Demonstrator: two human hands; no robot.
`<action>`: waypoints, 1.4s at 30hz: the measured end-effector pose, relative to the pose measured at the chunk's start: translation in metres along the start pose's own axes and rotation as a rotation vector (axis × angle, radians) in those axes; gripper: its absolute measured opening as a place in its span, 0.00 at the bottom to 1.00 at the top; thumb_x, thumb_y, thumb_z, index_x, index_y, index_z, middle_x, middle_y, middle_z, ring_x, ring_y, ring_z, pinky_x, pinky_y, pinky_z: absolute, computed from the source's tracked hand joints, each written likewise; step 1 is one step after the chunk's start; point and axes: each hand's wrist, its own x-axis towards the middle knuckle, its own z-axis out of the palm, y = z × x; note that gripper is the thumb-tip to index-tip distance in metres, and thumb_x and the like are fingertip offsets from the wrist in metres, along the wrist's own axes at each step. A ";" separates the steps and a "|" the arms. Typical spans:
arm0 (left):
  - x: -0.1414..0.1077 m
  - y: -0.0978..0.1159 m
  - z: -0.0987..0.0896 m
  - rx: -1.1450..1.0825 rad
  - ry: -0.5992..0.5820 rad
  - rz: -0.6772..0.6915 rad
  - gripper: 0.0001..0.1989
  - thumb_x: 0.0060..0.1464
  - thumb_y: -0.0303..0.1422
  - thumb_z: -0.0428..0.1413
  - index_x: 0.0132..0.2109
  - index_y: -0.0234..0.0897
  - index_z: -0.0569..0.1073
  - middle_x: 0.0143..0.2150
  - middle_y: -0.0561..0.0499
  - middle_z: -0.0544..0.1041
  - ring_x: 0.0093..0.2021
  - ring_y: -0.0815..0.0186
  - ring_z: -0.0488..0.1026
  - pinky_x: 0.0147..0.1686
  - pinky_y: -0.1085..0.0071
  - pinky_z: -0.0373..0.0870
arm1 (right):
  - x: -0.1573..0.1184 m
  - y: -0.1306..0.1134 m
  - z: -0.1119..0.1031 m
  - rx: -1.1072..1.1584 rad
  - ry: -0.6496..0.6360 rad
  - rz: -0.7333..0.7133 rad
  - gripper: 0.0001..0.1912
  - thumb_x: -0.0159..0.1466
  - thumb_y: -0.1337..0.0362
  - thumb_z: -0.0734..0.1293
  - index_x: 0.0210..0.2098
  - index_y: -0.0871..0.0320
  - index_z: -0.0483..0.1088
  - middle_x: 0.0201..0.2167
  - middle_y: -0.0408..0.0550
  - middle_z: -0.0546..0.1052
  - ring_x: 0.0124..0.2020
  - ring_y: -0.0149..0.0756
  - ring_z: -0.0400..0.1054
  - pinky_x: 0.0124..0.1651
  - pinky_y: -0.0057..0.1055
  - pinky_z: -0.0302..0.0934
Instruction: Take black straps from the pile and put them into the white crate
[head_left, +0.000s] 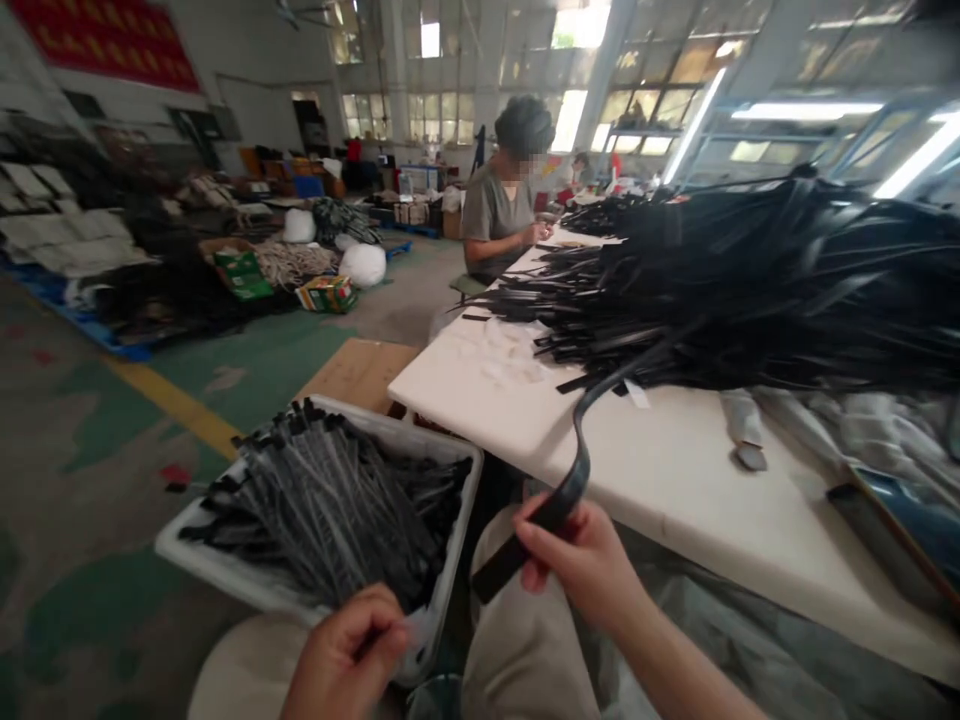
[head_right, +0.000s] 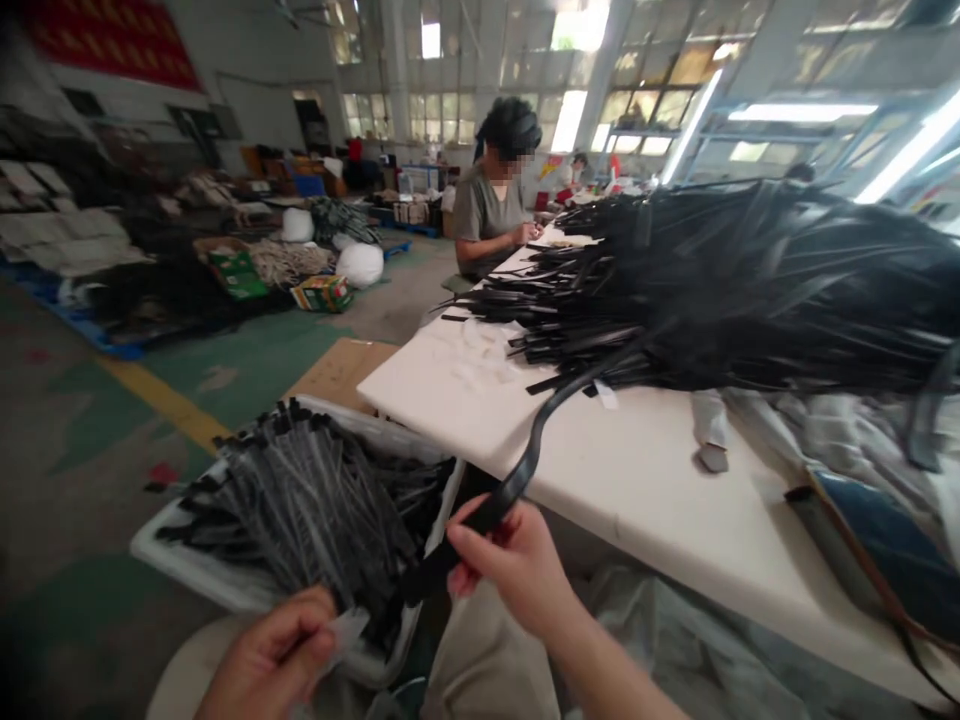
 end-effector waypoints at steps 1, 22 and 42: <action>-0.002 0.003 0.001 -0.001 0.007 -0.015 0.26 0.44 0.54 0.66 0.21 0.36 0.72 0.24 0.56 0.62 0.24 0.71 0.57 0.21 0.76 0.53 | -0.010 0.008 0.013 0.017 -0.040 -0.050 0.17 0.56 0.53 0.77 0.31 0.61 0.74 0.15 0.45 0.76 0.14 0.31 0.70 0.19 0.22 0.66; -0.020 0.000 0.004 -0.135 -0.105 -0.144 0.27 0.45 0.55 0.65 0.25 0.36 0.67 0.24 0.61 0.56 0.21 0.76 0.50 0.21 0.76 0.45 | -0.023 0.029 0.038 0.094 -0.173 -0.126 0.12 0.60 0.58 0.76 0.34 0.61 0.74 0.17 0.45 0.78 0.17 0.31 0.74 0.22 0.20 0.70; -0.017 -0.003 0.005 -0.129 -0.137 -0.210 0.25 0.44 0.54 0.66 0.29 0.37 0.70 0.22 0.56 0.72 0.23 0.69 0.68 0.22 0.76 0.62 | -0.023 0.039 0.043 -0.039 -0.027 -0.149 0.12 0.58 0.58 0.76 0.32 0.59 0.74 0.21 0.41 0.75 0.17 0.31 0.73 0.20 0.22 0.68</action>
